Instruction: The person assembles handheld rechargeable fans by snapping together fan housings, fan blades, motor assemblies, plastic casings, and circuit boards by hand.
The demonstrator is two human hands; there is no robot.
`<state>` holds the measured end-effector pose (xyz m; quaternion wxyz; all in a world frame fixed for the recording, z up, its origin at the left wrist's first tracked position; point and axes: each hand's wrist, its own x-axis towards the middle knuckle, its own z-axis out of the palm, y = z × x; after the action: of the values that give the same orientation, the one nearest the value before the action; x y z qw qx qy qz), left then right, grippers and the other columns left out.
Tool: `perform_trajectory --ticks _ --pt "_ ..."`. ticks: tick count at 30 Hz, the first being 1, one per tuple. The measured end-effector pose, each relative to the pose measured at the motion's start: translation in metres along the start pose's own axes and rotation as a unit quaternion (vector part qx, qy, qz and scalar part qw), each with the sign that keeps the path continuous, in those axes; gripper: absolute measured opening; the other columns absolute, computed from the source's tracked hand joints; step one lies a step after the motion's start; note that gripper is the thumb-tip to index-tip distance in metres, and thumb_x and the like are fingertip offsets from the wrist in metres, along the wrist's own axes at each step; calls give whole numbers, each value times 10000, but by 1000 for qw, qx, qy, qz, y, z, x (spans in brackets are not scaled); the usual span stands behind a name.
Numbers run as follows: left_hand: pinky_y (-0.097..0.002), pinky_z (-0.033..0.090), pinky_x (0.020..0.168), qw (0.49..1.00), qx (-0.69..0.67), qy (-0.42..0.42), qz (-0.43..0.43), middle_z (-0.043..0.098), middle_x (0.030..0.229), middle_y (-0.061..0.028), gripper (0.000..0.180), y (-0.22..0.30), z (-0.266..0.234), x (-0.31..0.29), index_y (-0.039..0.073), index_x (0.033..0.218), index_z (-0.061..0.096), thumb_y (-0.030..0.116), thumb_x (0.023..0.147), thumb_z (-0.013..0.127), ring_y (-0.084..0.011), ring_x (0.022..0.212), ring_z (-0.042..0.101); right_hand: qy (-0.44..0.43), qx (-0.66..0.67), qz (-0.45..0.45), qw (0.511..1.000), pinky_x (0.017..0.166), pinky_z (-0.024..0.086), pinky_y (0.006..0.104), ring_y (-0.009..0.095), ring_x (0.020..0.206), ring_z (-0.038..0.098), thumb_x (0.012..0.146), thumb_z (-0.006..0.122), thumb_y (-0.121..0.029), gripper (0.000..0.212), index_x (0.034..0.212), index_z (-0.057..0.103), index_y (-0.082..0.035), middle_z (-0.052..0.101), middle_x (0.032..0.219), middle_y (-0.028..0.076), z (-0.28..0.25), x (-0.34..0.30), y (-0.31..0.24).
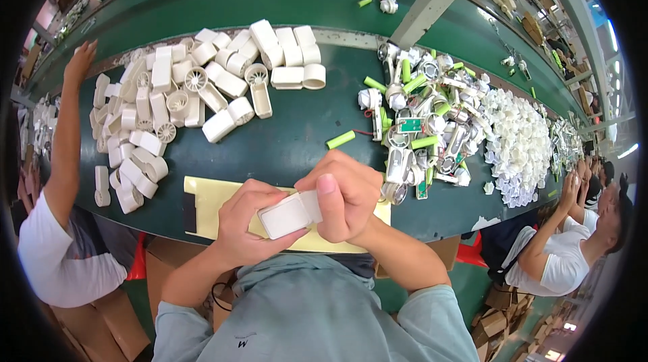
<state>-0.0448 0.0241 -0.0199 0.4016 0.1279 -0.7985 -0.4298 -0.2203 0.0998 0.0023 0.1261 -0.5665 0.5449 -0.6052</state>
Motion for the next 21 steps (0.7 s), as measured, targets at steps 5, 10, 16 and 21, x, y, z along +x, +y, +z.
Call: perform_trajectory --ticks 5,10,16,21 --pt "-325 575 730 997 -33 4 -70 683 1012 -134 504 -4 -8 4 4 1107 644 116 710 934 -257 887 707 -97 -54 23 994 593 469 310 207 659 612 961 523 -147 251 845 672 19 668 778 129 -5 29 -7" --pt "-297 558 766 986 -64 56 -144 673 1126 -123 558 -21 -23 17 -1 1260 636 136 783 892 -205 961 692 -324 -43 48 944 873 549 357 264 1030 680 872 794 -204 512 1323 610 -47 648 1202 127 -22 75 -12" --pt "-397 509 902 976 174 56 -121 581 1319 -161 760 -25 -34 55 -4 1468 438 137 829 823 -307 1130 581 -321 -5 200 926 867 574 321 130 1002 650 849 849 -175 468 1263 652 -78 672 1122 48 -47 160 58" --pt "-455 457 1002 942 331 -40 43 570 1239 -183 583 -50 -18 89 2 1319 549 129 804 789 -382 1170 535 -54 -145 155 976 867 570 359 272 965 728 858 808 -278 598 1359 590 -34 697 1201 194 -42 236 194"
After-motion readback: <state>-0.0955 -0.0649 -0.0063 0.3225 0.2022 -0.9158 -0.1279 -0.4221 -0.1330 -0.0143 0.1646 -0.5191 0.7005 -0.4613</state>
